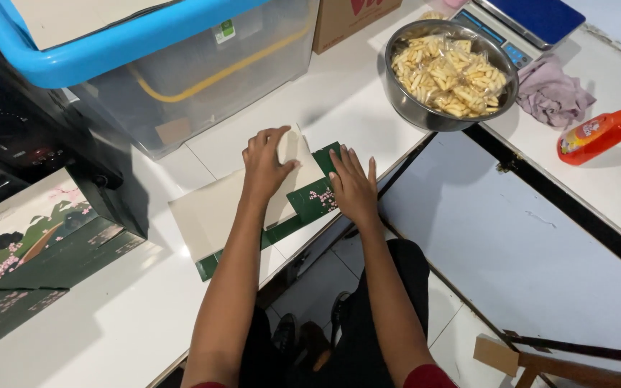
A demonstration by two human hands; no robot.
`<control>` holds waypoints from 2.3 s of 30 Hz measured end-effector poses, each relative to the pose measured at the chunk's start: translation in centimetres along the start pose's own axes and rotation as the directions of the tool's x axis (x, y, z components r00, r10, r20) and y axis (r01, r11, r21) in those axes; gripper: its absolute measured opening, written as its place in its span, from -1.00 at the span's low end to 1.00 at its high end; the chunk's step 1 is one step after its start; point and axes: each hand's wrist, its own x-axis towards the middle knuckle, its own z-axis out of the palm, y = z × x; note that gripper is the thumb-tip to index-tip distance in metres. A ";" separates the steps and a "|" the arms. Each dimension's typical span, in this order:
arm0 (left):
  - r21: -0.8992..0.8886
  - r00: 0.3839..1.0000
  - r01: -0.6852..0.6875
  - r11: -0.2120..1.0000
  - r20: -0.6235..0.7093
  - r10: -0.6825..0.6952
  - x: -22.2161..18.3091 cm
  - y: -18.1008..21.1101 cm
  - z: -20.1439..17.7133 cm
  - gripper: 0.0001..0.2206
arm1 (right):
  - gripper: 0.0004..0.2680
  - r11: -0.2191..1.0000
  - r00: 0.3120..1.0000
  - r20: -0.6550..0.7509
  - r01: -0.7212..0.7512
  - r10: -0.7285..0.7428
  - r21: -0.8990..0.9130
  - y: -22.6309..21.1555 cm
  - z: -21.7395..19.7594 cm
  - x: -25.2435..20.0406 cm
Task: Assembling cardboard boxes by folding flaps and interlocking them at a prep counter.
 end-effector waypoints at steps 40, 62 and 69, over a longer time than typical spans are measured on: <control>-0.212 0.815 -0.065 0.975 0.552 0.174 -0.3 -2.2 2.0 -0.36 | -0.46 0.992 0.991 0.113 -0.060 0.072 -0.112 -3.8 0.8 0.5; 0.308 0.985 0.096 0.946 0.107 -0.135 -5.0 -4.8 -5.1 -0.51 | -0.47 0.976 0.988 0.154 -0.001 0.034 -0.216 -8.2 -1.6 -1.2; 0.222 0.992 0.111 0.969 0.027 -0.120 -5.2 -4.7 -5.1 -0.48 | -0.55 0.978 0.983 0.139 -0.090 0.117 -0.186 -8.4 -0.6 -0.8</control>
